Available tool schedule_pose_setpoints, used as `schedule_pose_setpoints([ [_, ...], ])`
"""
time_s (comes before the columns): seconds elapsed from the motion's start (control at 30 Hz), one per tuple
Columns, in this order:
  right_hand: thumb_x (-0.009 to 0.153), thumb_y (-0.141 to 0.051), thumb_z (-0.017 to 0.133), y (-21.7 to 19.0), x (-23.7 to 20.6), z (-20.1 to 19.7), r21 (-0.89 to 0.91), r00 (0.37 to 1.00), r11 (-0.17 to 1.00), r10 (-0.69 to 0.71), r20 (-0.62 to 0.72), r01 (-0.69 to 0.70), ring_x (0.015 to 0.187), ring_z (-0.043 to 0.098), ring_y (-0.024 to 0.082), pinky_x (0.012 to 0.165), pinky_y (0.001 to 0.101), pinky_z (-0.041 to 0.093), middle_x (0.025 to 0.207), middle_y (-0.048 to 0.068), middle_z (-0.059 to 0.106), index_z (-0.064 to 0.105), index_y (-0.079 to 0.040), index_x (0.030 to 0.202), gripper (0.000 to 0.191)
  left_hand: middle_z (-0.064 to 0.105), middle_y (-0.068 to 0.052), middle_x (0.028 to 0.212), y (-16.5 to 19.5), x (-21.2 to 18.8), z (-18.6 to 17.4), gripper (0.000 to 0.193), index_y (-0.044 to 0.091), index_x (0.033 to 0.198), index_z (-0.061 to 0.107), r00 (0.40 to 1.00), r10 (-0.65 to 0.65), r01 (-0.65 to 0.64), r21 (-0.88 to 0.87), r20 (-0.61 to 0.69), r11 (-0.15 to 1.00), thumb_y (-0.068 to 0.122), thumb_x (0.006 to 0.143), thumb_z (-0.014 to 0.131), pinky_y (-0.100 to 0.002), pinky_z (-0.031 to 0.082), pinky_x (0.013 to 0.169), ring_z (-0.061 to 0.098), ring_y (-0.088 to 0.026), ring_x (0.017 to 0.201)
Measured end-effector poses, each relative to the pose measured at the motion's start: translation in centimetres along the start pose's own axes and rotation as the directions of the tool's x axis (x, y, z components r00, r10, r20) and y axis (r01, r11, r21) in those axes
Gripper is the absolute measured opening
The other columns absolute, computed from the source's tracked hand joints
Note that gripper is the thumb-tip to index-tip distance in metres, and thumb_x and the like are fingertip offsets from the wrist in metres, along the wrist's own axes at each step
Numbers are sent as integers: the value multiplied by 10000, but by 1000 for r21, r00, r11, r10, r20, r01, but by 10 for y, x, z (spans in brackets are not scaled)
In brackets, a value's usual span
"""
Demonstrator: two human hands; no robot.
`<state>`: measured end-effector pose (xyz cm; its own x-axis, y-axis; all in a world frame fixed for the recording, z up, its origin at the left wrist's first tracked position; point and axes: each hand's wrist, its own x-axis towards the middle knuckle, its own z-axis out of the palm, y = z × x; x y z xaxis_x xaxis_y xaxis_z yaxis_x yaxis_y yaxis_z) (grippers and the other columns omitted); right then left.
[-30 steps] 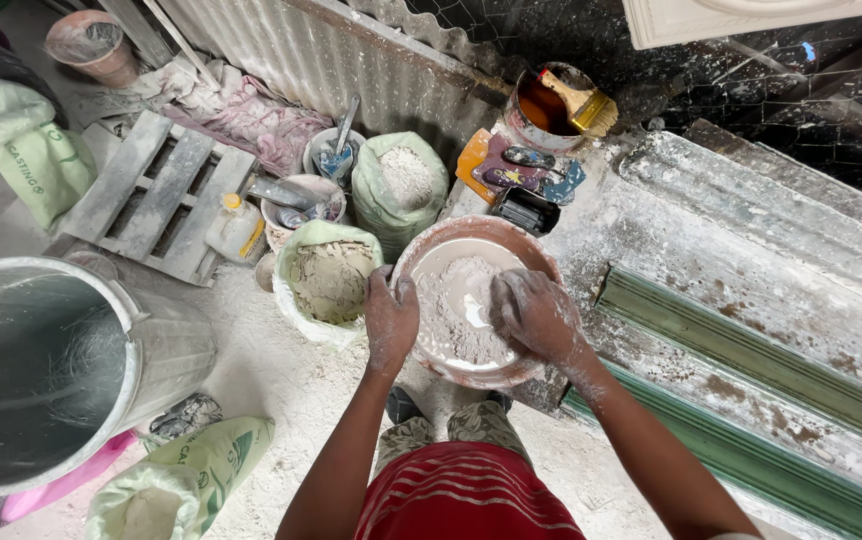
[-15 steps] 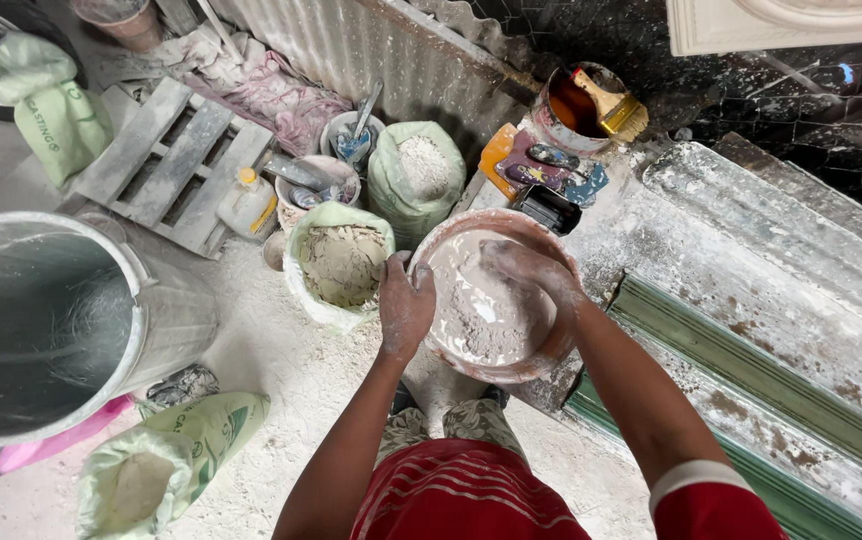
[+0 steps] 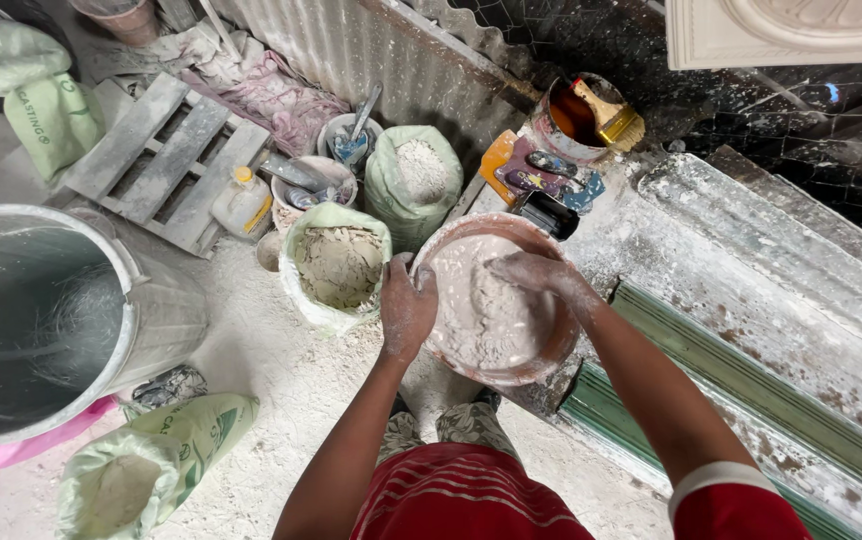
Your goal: The person pours gypsum casting powder from a plastic bag into a bowl of water, opens a new powder bag, and scoops additional powder into the bowl by hand. They then mix the powder and water into a slurry with their hand and spread the mixture by hand onto a long decorative molding board.
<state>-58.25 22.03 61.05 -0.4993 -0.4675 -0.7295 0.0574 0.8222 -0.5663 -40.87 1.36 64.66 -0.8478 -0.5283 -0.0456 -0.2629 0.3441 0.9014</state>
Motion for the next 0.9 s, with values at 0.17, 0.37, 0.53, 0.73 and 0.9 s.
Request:
schedule_pose_setpoints([
  [0.17,1108,-539,272,1,-34,21,-259,991,963,-102,-92,75,974,769,301,999,396,616,1029,244,753,752,-15,1144,711,602,-306,1204,1,-1,-1,431,-72,1273,536,1000,21,-21,-19,3,1000,202,950,612,-523,493,962,616,-449,1106],
  [0.37,1069,-340,378,-17,-81,93,-280,972,957,-132,-196,74,738,690,251,742,419,646,826,124,692,668,-24,994,435,606,-300,1210,-2,0,1,444,-74,1284,532,1000,10,-10,0,16,1000,200,944,610,-511,498,963,624,-438,1106],
  [0.53,1103,-186,486,-16,-94,112,-784,954,591,-301,5,190,766,696,200,834,346,616,868,118,706,677,-29,1014,263,606,-305,1206,-3,-2,2,437,-77,1292,526,1000,17,-17,-2,17,1000,198,964,612,-517,500,959,625,-443,1103],
  [0.73,944,-264,629,-8,-73,56,-356,913,912,-308,-269,203,885,669,174,909,429,521,980,84,733,753,-84,978,221,622,-300,1188,0,-1,0,435,-60,1291,528,1000,-15,15,-23,18,1000,196,952,621,-514,507,942,635,-436,1090],
  [0.9,1008,-314,579,15,4,31,-338,939,930,-235,-250,143,1098,578,232,1018,428,436,1204,148,644,656,-39,1193,340,634,-301,1174,0,-1,1,421,-54,1281,537,1000,-4,4,-24,-10,1000,197,953,624,-513,521,941,650,-441,1074],
])
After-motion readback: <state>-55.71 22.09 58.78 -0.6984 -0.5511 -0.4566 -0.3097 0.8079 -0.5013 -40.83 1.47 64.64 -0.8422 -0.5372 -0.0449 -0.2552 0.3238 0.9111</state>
